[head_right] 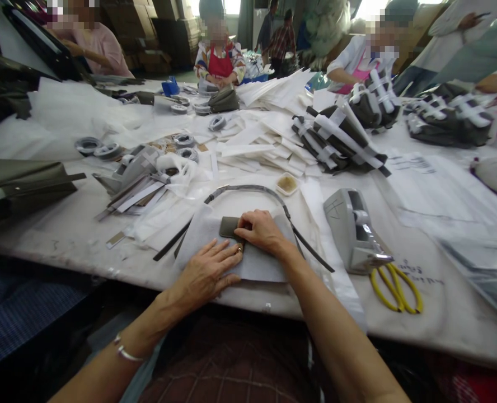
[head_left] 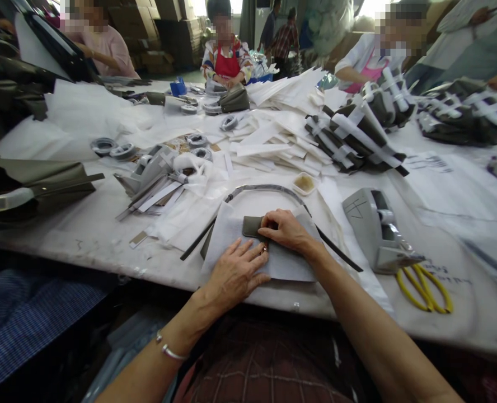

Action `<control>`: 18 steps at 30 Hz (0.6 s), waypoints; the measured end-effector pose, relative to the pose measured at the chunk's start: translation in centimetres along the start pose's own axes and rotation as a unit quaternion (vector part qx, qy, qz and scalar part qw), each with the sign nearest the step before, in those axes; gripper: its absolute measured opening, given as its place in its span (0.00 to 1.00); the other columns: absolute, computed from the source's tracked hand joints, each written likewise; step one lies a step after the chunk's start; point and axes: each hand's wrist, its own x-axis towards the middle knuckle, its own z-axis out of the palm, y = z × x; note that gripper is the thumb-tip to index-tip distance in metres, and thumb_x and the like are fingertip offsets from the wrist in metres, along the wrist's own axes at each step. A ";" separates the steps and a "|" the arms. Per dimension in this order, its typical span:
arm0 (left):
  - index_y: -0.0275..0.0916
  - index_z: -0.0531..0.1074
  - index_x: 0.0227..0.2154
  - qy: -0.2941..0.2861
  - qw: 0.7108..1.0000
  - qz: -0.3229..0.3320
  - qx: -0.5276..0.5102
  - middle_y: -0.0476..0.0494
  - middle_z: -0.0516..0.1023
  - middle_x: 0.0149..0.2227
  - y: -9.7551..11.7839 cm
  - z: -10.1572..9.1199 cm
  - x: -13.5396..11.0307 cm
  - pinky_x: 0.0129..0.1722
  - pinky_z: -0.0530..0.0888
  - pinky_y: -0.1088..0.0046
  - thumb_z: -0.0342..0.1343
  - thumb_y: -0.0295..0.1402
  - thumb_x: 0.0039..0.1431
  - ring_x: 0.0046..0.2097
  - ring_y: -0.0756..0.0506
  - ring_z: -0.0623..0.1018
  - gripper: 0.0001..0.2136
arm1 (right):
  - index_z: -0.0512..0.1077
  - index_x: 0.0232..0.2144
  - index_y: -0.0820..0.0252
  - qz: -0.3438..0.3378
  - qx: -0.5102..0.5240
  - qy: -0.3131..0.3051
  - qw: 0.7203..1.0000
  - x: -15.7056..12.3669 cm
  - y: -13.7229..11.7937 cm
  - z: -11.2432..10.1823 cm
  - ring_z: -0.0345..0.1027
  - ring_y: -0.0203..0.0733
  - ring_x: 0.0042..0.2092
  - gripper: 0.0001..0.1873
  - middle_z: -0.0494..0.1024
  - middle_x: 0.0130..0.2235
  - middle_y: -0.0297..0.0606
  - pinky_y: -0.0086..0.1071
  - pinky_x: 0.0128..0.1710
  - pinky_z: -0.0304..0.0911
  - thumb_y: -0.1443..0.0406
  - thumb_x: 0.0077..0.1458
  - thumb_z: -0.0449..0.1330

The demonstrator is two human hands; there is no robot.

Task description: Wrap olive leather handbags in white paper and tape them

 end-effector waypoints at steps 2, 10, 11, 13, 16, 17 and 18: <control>0.43 0.69 0.55 -0.004 1.000 0.003 -0.001 0.41 0.74 0.57 -0.1 0.2 0.0 0.62 0.65 0.52 0.55 0.43 0.65 0.61 0.37 0.70 0.19 | 0.79 0.30 0.55 -0.026 0.031 -0.048 0.998 -0.3 -0.6 -0.8 0.70 0.40 0.37 0.06 0.80 0.32 0.32 0.34 0.45 0.60 0.66 0.57 0.61; 0.41 0.69 0.53 0.070 0.997 0.021 -0.008 0.40 0.76 0.53 -0.7 2.2 -0.7 0.62 0.64 0.52 0.57 0.42 0.63 0.59 0.39 0.72 0.18 | 0.82 0.39 0.52 -0.055 0.045 -0.152 0.986 -2.5 -1.8 -1.7 0.73 0.40 0.39 0.10 0.79 0.37 0.35 0.32 0.44 0.65 0.63 0.58 0.60; 0.41 0.70 0.52 0.077 0.997 0.021 -0.010 0.41 0.77 0.51 -0.6 2.3 -0.8 0.63 0.63 0.53 0.57 0.42 0.63 0.58 0.41 0.73 0.17 | 0.82 0.38 0.52 -0.054 0.040 -0.152 0.986 -2.5 -1.7 -1.7 0.72 0.41 0.39 0.10 0.78 0.37 0.36 0.33 0.44 0.65 0.62 0.59 0.60; 0.42 0.71 0.50 0.079 0.996 0.025 -0.015 0.43 0.78 0.49 -0.5 2.5 -0.8 0.63 0.63 0.55 0.58 0.42 0.63 0.55 0.43 0.74 0.16 | 0.82 0.37 0.52 -0.059 0.028 -0.165 0.984 -2.3 -1.5 -1.5 0.72 0.41 0.38 0.10 0.78 0.36 0.36 0.33 0.43 0.65 0.61 0.60 0.59; 0.42 0.71 0.48 0.071 0.997 0.018 -0.016 0.44 0.78 0.47 -0.5 2.4 -0.8 0.63 0.64 0.56 0.59 0.43 0.61 0.53 0.44 0.75 0.16 | 0.81 0.33 0.52 -0.106 0.005 -0.203 0.974 -1.7 -1.3 -1.4 0.70 0.39 0.35 0.10 0.77 0.34 0.35 0.32 0.38 0.63 0.63 0.61 0.59; 0.42 0.71 0.47 0.068 0.997 0.013 -0.017 0.44 0.78 0.47 -0.5 2.4 -0.8 0.63 0.64 0.55 0.59 0.44 0.61 0.52 0.44 0.75 0.16 | 0.80 0.31 0.53 -0.130 -0.009 -0.211 0.969 -1.5 -1.3 -1.4 0.69 0.39 0.35 0.11 0.76 0.33 0.35 0.32 0.37 0.61 0.64 0.61 0.58; 0.41 0.71 0.46 0.067 0.997 0.011 -0.020 0.44 0.78 0.46 -0.5 2.4 -0.7 0.63 0.64 0.55 0.60 0.44 0.60 0.52 0.44 0.76 0.16 | 0.79 0.30 0.54 -0.150 -0.031 -0.214 0.965 -1.4 -1.4 -1.3 0.68 0.39 0.34 0.12 0.76 0.32 0.35 0.32 0.37 0.60 0.66 0.62 0.57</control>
